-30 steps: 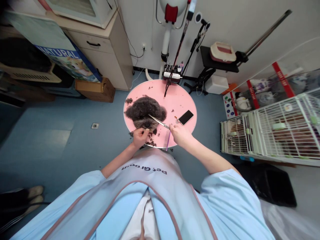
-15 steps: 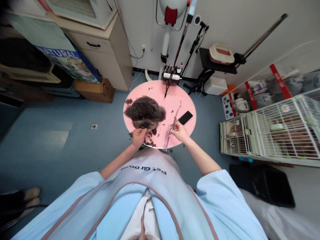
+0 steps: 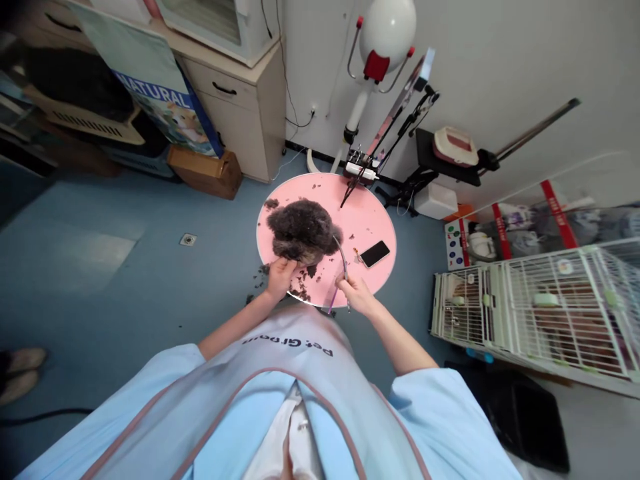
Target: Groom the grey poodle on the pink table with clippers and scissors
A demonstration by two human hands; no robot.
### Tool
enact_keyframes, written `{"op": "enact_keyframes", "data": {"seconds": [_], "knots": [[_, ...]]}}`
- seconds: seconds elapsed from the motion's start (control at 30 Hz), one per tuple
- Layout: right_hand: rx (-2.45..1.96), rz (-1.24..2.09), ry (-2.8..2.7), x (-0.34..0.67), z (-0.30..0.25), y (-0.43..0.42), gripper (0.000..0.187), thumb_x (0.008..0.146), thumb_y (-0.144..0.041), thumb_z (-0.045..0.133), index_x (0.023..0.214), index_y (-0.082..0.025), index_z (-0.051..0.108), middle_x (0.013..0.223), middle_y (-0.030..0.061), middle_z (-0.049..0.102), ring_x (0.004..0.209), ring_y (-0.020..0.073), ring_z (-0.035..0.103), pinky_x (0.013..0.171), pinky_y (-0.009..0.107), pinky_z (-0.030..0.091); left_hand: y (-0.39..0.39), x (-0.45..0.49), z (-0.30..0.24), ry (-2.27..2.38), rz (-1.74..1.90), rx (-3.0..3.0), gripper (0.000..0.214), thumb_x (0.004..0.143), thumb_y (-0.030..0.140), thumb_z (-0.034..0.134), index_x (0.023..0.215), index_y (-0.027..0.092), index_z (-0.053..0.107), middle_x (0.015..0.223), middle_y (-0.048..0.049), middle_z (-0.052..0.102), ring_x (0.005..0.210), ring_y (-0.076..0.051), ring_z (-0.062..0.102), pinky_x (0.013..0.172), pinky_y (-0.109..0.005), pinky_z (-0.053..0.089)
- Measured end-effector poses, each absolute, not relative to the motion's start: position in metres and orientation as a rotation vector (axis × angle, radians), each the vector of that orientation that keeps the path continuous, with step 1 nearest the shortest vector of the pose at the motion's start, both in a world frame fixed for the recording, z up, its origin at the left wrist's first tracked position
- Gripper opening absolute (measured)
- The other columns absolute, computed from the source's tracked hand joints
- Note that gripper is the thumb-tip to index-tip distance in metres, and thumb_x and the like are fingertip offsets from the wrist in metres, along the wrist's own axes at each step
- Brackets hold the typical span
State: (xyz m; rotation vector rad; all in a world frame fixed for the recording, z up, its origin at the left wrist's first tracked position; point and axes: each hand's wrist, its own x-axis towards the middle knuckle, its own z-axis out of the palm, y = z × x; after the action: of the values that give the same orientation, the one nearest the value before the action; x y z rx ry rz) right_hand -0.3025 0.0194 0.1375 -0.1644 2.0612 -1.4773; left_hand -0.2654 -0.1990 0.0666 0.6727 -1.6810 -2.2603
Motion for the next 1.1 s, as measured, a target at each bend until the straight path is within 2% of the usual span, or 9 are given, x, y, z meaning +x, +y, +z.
{"op": "enact_keyframes", "data": {"seconds": [0.17, 0.33, 0.4, 0.5, 0.57, 0.67, 0.83, 0.97, 1.1], "knots": [[-0.667, -1.021, 1.696, -0.318, 0.182, 0.002, 0.038, 0.095, -0.044, 0.045, 0.083, -0.014, 0.065, 0.077, 0.0042, 0.067, 0.07, 0.0119, 0.061, 0.066, 0.026, 0.049, -0.198, -0.259, 0.071, -1.75, -2.242, 0.594, 0.043, 0.072, 0.042, 0.066, 0.049, 0.019, 0.037, 0.045, 0.0052, 0.038, 0.046, -0.008, 0.035, 0.047, -0.022, 0.027], [-0.613, -0.783, 1.555, -0.335, 0.201, -0.007, 0.038, 0.094, -0.048, 0.049, 0.09, -0.013, 0.063, 0.07, 0.0029, 0.067, 0.057, 0.0095, 0.059, 0.055, 0.022, 0.049, -0.199, -0.256, 0.075, -1.728, -2.246, 0.586, 0.043, 0.073, 0.039, 0.065, 0.049, 0.019, 0.036, 0.045, 0.0059, 0.034, 0.047, -0.007, 0.03, 0.047, -0.022, 0.023], [-0.507, -0.81, 1.388, -0.339, 0.205, -0.008, 0.038, 0.092, -0.05, 0.053, 0.101, -0.014, 0.058, 0.066, 0.0017, 0.067, 0.053, 0.0105, 0.06, 0.052, 0.022, 0.049, -0.2, -0.254, 0.074, -1.71, -2.25, 0.582, 0.041, 0.073, 0.038, 0.065, 0.05, 0.018, 0.037, 0.046, 0.0058, 0.034, 0.048, -0.007, 0.031, 0.048, -0.022, 0.023], [-0.413, -0.931, 1.058, -0.343, 0.209, -0.008, 0.056, 0.082, -0.046, 0.071, 0.124, -0.016, 0.049, 0.09, 0.009, 0.073, 0.068, 0.0145, 0.07, 0.063, 0.027, 0.056, -0.202, -0.25, 0.07, -1.697, -2.259, 0.562, 0.04, 0.074, 0.039, 0.064, 0.051, 0.018, 0.04, 0.047, 0.0059, 0.035, 0.048, -0.007, 0.031, 0.048, -0.022, 0.023], [-0.404, -1.008, 0.914, -0.346, 0.209, -0.008, 0.068, 0.074, -0.036, 0.081, 0.129, -0.016, 0.047, 0.101, 0.0124, 0.072, 0.075, 0.0156, 0.072, 0.068, 0.027, 0.058, -0.202, -0.246, 0.069, -1.719, -2.261, 0.527, 0.038, 0.075, 0.04, 0.063, 0.052, 0.018, 0.042, 0.048, 0.0058, 0.037, 0.048, -0.007, 0.031, 0.048, -0.023, 0.024], [-0.378, -1.123, 0.845, -0.353, 0.206, -0.008, 0.063, 0.072, -0.031, 0.081, 0.124, -0.011, 0.053, 0.094, 0.0116, 0.073, 0.072, 0.0164, 0.073, 0.065, 0.025, 0.059, -0.202, -0.242, 0.07, -1.763, -2.239, 0.505, 0.036, 0.076, 0.039, 0.06, 0.053, 0.018, 0.043, 0.047, 0.0054, 0.038, 0.048, -0.008, 0.033, 0.048, -0.022, 0.025], [-0.289, -1.194, 0.847, -0.363, 0.201, -0.01, 0.061, 0.074, -0.037, 0.077, 0.123, -0.008, 0.055, 0.096, 0.0123, 0.072, 0.08, 0.0201, 0.074, 0.074, 0.033, 0.061, -0.203, -0.237, 0.077, -1.805, -2.219, 0.487, 0.033, 0.077, 0.036, 0.056, 0.052, 0.018, 0.042, 0.047, 0.0047, 0.04, 0.047, -0.008, 0.035, 0.048, -0.023, 0.026], [-0.293, -1.113, 0.91, -0.361, 0.2, -0.01, 0.06, 0.072, -0.023, 0.08, 0.124, -0.01, 0.054, 0.091, 0.0086, 0.074, 0.07, 0.0149, 0.073, 0.063, 0.024, 0.061, -0.205, -0.235, 0.082, -1.818, -2.233, 0.473, 0.033, 0.077, 0.032, 0.055, 0.051, 0.019, 0.04, 0.047, 0.0046, 0.041, 0.047, -0.008, 0.036, 0.049, -0.023, 0.027], [-0.279, -1.142, 0.908, -0.358, 0.201, -0.01, 0.065, 0.07, -0.032, 0.081, 0.124, -0.008, 0.054, 0.094, 0.0117, 0.073, 0.074, 0.0174, 0.074, 0.068, 0.028, 0.062, -0.205, -0.235, 0.085, -1.813, -2.25, 0.495, 0.033, 0.077, 0.027, 0.057, 0.05, 0.018, 0.042, 0.047, 0.0046, 0.041, 0.048, -0.008, 0.036, 0.049, -0.023, 0.028]]}}
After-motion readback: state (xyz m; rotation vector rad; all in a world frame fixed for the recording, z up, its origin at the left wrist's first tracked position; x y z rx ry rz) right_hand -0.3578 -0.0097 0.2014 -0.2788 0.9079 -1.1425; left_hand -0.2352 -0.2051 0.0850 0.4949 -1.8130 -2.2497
